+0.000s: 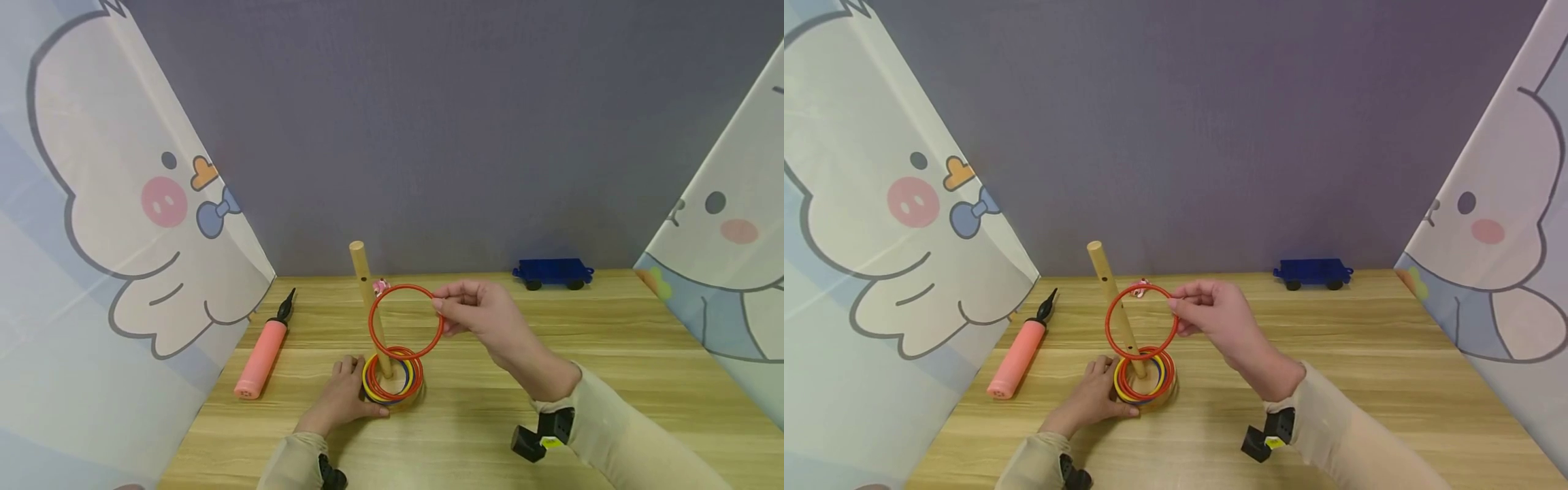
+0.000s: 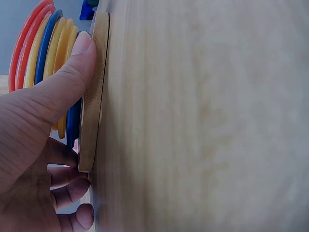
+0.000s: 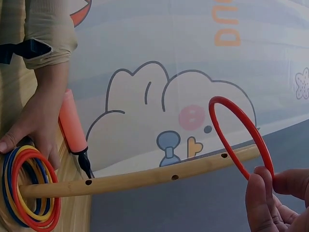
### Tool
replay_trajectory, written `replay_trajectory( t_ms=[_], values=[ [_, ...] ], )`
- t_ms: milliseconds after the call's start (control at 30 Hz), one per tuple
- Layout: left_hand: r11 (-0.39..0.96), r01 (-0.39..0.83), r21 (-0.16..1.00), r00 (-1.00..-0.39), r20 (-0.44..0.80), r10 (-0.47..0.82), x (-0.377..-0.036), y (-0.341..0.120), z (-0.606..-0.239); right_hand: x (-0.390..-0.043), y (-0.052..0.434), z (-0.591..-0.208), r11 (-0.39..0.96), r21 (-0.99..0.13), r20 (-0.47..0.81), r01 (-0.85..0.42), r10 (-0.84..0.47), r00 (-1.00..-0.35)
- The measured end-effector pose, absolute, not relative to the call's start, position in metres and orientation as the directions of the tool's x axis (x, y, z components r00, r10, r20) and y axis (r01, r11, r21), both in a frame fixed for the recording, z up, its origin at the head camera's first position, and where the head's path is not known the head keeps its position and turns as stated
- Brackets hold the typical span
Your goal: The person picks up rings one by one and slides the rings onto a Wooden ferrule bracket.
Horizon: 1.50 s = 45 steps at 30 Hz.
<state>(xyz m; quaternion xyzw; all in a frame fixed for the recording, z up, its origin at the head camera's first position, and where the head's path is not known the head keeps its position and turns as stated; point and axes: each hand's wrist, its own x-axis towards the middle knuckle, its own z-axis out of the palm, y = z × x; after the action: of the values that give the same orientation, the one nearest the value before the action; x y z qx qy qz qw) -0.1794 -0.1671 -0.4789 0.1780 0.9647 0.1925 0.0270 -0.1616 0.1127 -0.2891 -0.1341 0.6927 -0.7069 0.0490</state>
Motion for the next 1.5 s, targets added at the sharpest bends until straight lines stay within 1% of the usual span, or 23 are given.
replay_trajectory(
  t_ms=[433,733,900,1233,1500],
  values=[
    [0.864,0.342,0.37,-0.933,0.028,0.358,-0.18,-0.167,-0.476,-0.16,0.11,-0.286,-0.074,-0.988,0.146,-0.133,-0.225,-0.963],
    [0.858,0.34,0.385,-0.933,0.021,0.36,-0.179,-0.167,-0.475,-0.157,0.103,-0.272,-0.151,-0.967,0.23,-0.206,-0.167,-0.959],
    [0.861,0.333,0.385,-0.934,0.013,0.356,-0.178,-0.167,-0.475,-0.158,0.095,-0.263,-0.172,-0.956,0.263,-0.238,-0.142,-0.954],
    [0.865,0.328,0.379,-0.936,0.005,0.353,-0.18,-0.169,-0.479,-0.177,0.071,-0.259,-0.261,-0.928,0.303,-0.265,-0.117,-0.946],
    [0.87,0.332,0.364,-0.935,0.009,0.353,-0.181,-0.168,-0.48,-0.186,0.063,-0.265,-0.307,-0.924,0.271,-0.229,-0.099,-0.958]
  ],
)
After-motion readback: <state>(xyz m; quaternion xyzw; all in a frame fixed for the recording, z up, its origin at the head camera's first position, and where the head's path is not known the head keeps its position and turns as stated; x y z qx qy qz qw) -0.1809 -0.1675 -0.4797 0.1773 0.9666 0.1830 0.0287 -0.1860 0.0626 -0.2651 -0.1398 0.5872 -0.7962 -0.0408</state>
